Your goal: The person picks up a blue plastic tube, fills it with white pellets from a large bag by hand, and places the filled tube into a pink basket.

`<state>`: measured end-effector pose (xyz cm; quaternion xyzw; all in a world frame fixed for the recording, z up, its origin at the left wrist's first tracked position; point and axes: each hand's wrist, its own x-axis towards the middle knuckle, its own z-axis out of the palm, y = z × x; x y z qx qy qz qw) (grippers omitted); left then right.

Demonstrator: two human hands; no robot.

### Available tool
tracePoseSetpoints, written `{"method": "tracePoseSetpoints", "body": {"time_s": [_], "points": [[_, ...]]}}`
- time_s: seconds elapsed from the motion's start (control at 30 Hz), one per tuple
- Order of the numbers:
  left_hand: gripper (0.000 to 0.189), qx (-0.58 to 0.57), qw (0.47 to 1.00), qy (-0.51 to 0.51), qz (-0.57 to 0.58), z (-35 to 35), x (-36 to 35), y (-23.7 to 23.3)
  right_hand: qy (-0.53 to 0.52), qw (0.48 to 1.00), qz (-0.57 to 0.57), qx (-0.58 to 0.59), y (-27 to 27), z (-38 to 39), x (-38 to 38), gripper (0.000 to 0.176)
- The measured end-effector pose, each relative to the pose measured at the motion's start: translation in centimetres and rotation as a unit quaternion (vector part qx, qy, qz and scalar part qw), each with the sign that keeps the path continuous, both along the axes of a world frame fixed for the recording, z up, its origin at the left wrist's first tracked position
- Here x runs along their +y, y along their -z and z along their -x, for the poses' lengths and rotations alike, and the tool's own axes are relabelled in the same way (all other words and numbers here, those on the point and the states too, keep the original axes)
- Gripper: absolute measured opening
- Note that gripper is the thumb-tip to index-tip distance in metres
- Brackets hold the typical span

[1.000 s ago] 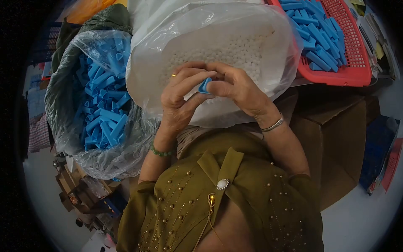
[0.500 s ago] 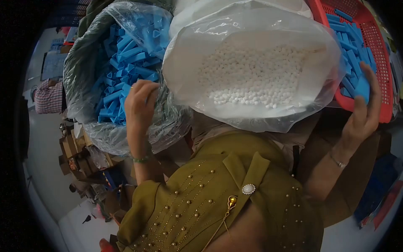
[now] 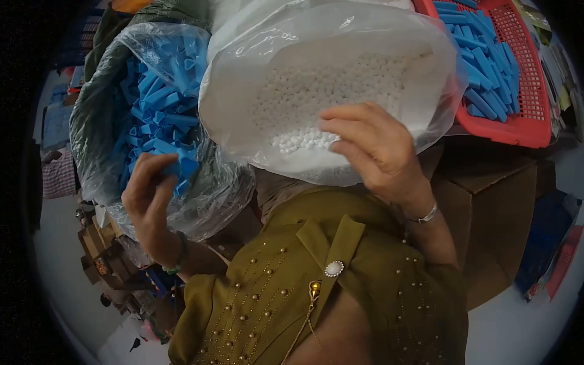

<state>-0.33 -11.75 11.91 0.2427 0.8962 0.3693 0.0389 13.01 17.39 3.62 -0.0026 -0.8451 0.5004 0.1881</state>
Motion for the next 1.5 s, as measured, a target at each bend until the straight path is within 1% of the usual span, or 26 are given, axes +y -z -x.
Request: {"method": "tracePoseSetpoints", "body": {"time_s": [0.07,0.1,0.17,0.3,0.37,0.4,0.43,0.47,0.5,0.57,0.63,0.7,0.73,0.8,0.83,0.87,0.9,0.93,0.97,1.0,1.1,1.27,1.33,1.4,1.47,1.5], "points": [[0.026,-0.075,0.974,0.195,-0.089,-1.2,2.0,-0.8,-0.13,0.987,-0.035,0.092,-0.2,1.1,-1.2,0.032],[0.026,-0.075,0.973,0.199,-0.09,-1.3,3.2,-0.2,-0.126,0.987,-0.037,0.093,-0.3,1.5,-1.8,0.032],[0.025,-0.155,0.909,0.337,-0.191,-0.7,5.9,2.3,-0.229,0.97,0.038,0.071,-0.2,1.8,-2.6,0.038],[0.032,-0.264,0.882,0.278,-0.272,-0.8,9.9,7.6,-0.246,0.967,0.06,-0.037,1.3,1.8,0.4,0.036],[0.043,-0.151,0.943,0.194,-0.225,-0.7,11.7,9.4,-0.104,0.989,-0.08,-0.074,1.9,1.7,1.8,0.027],[0.046,-0.061,0.971,0.214,-0.082,0.0,11.4,10.4,-0.102,0.988,-0.08,-0.078,2.6,1.8,2.3,0.027],[0.046,-0.064,0.971,0.215,-0.083,0.0,11.5,11.5,-0.024,0.967,-0.224,-0.123,3.6,1.8,2.7,0.022],[0.044,-0.009,0.978,0.209,0.024,-0.1,11.8,12.5,0.054,0.917,-0.361,-0.163,4.6,1.9,3.0,0.017],[0.043,0.048,0.97,0.199,0.132,-0.2,12.1,13.4,0.055,0.916,-0.362,-0.164,5.5,2.2,2.9,0.017],[0.042,0.032,0.978,0.181,0.097,-0.1,13.1,15.5,0.047,0.938,-0.335,-0.079,6.9,3.2,1.9,0.014],[0.042,0.017,0.985,0.16,0.064,0.0,13.4,15.7,0.046,0.95,-0.298,-0.075,7.4,3.7,1.3,0.015],[0.033,-0.149,0.98,0.116,-0.058,0.6,13.5,14.9,0.047,0.962,-0.261,-0.069,7.1,4.0,1.0,0.017],[0.033,-0.15,0.98,0.117,-0.056,0.8,13.4,14.3,0.051,0.974,-0.205,-0.087,6.4,3.9,0.9,0.02],[0.026,-0.292,0.941,0.108,-0.131,0.7,12.9,12.8,0.055,0.982,-0.146,-0.11,4.9,3.5,0.6,0.024],[0.026,-0.293,0.941,0.108,-0.131,0.4,12.8,12.4,0.055,0.986,-0.032,-0.155,3.9,3.3,0.4,0.027],[0.025,-0.281,0.938,0.115,-0.169,0.1,12.6,12.1,0.053,0.976,0.083,-0.196,3.5,3.2,0.3,0.029],[0.026,-0.267,0.933,0.122,-0.207,0.0,12.5,11.7,0.053,0.976,0.083,-0.195,3.7,3.2,0.3,0.029],[0.026,-0.266,0.934,0.122,-0.207,-0.1,12.6,11.4,0.041,0.966,0.152,-0.203,4.1,3.0,0.4,0.03],[0.028,-0.185,0.949,0.151,-0.206,-0.2,12.8,11.1,0.03,0.952,0.221,-0.211,4.4,2.9,0.4,0.03],[0.03,-0.102,0.957,0.181,-0.202,-0.4,13.0,10.8,0.031,0.952,0.222,-0.211,4.4,2.8,0.3,0.03],[0.035,-0.023,0.972,0.179,-0.153,-0.8,13.2,10.1,0.037,0.96,0.227,-0.16,4.4,2.8,0.0,0.03],[0.04,0.037,0.967,0.21,-0.136,-0.8,13.2,10.1,0.044,0.989,0.084,-0.112,4.8,2.7,-0.2,0.03],[0.041,0.069,0.965,0.219,-0.124,-0.8,13.1,10.0,0.043,0.987,0.099,-0.123,4.5,2.6,-0.2,0.03],[0.042,0.007,0.973,0.203,-0.111,-0.9,12.8,9.7,0.043,0.984,0.113,-0.132,4.4,2.5,-0.2,0.029],[0.044,0.018,0.972,0.204,-0.115,-0.7,12.7,9.6,0.026,0.965,0.22,-0.142,4.4,2.3,0.0,0.028],[0.045,0.028,0.971,0.204,-0.121,-0.7,12.7,9.6,0.026,0.965,0.22,-0.14,4.3,2.2,0.0,0.028]]}}
